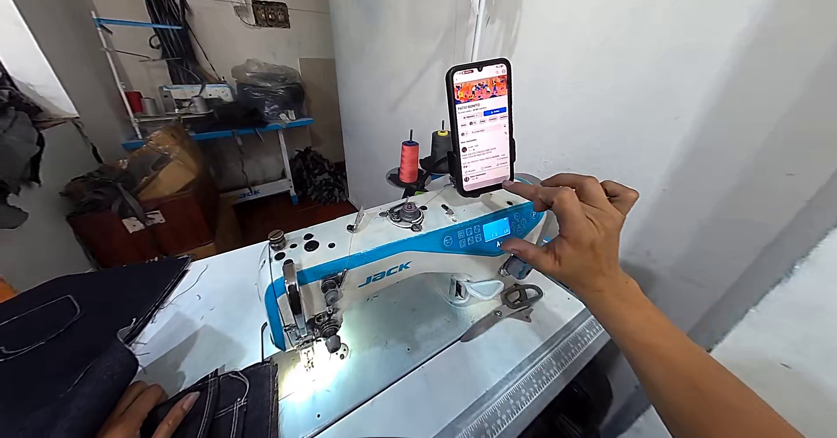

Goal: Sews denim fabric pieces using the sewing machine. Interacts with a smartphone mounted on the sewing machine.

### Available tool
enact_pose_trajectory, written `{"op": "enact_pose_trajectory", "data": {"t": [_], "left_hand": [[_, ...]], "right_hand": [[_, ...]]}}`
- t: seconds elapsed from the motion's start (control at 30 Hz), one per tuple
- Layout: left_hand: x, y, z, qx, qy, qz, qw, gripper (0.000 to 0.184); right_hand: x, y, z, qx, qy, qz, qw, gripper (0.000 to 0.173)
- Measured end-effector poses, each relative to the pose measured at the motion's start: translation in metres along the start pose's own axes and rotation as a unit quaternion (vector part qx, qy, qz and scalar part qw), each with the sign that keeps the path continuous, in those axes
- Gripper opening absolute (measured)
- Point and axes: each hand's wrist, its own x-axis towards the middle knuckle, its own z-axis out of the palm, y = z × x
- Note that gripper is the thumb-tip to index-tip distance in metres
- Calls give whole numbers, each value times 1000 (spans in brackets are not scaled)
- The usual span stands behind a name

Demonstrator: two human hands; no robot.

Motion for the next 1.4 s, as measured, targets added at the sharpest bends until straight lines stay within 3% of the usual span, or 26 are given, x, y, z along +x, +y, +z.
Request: {"op": "enact_pose_trajectory", "data": {"t": [1.4], "left_hand": [[0,0,0,-1,-3,-3,1000,57]], "right_hand": [[7,-5,-3,21,-9,4,1000,80]]}}
